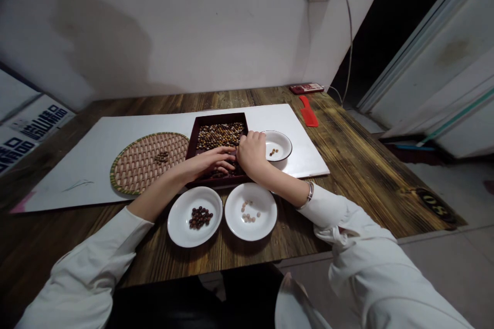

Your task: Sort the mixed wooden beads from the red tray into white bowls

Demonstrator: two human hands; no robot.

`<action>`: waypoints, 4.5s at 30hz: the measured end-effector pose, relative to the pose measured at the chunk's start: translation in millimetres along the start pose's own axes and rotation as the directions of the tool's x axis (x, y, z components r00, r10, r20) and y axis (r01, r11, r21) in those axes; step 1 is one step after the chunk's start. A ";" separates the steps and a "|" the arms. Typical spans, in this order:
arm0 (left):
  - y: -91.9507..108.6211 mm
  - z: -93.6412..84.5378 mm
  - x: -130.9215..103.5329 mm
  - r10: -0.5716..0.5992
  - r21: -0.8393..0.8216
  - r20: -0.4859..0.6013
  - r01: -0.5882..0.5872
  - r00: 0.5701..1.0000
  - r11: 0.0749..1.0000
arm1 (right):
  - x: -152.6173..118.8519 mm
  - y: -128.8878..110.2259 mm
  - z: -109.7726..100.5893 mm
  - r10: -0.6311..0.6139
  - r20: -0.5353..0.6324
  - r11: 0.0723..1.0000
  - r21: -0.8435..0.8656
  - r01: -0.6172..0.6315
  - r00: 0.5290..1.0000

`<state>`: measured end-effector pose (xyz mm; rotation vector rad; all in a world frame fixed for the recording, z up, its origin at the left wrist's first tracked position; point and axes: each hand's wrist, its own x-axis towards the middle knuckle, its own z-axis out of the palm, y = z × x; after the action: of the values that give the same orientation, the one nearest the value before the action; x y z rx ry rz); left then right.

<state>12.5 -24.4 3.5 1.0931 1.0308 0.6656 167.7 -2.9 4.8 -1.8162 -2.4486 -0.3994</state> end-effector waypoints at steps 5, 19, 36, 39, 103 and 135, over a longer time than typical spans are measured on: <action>2.3 -1.0 3.2 0.061 -0.074 -0.071 -0.066 0.996 0.995 | -0.9 -0.2 -2.0 0.001 -0.014 1.000 -0.005 -0.001 1.000; 3.6 -1.0 7.9 0.064 -0.095 -0.176 -0.081 0.982 0.992 | 2.0 1.4 8.2 -0.176 -0.112 0.984 -0.007 0.176 0.978; 1.7 -1.6 8.1 0.058 -0.077 -0.133 -0.069 0.989 0.995 | 5.2 2.0 16.2 -0.293 0.074 0.956 0.045 0.291 0.953; 0.6 -2.7 8.0 0.071 -0.075 -0.115 -0.080 0.991 0.994 | 5.9 1.5 14.3 -0.292 0.106 0.957 0.033 0.290 0.951; -1.3 -4.4 9.7 0.086 -0.060 -0.089 -0.092 0.992 0.994 | 5.9 5.2 6.1 -0.373 0.192 0.925 0.001 0.379 0.908; 10.3 6.5 -0.6 0.053 -0.011 -0.146 -0.056 0.988 0.998 | 7.2 4.4 14.9 -0.342 0.082 0.939 0.007 0.343 0.936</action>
<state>18.6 -23.8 14.0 1.0745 1.1214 0.8054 171.2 8.7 -7.3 -1.4295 -2.8304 -0.3584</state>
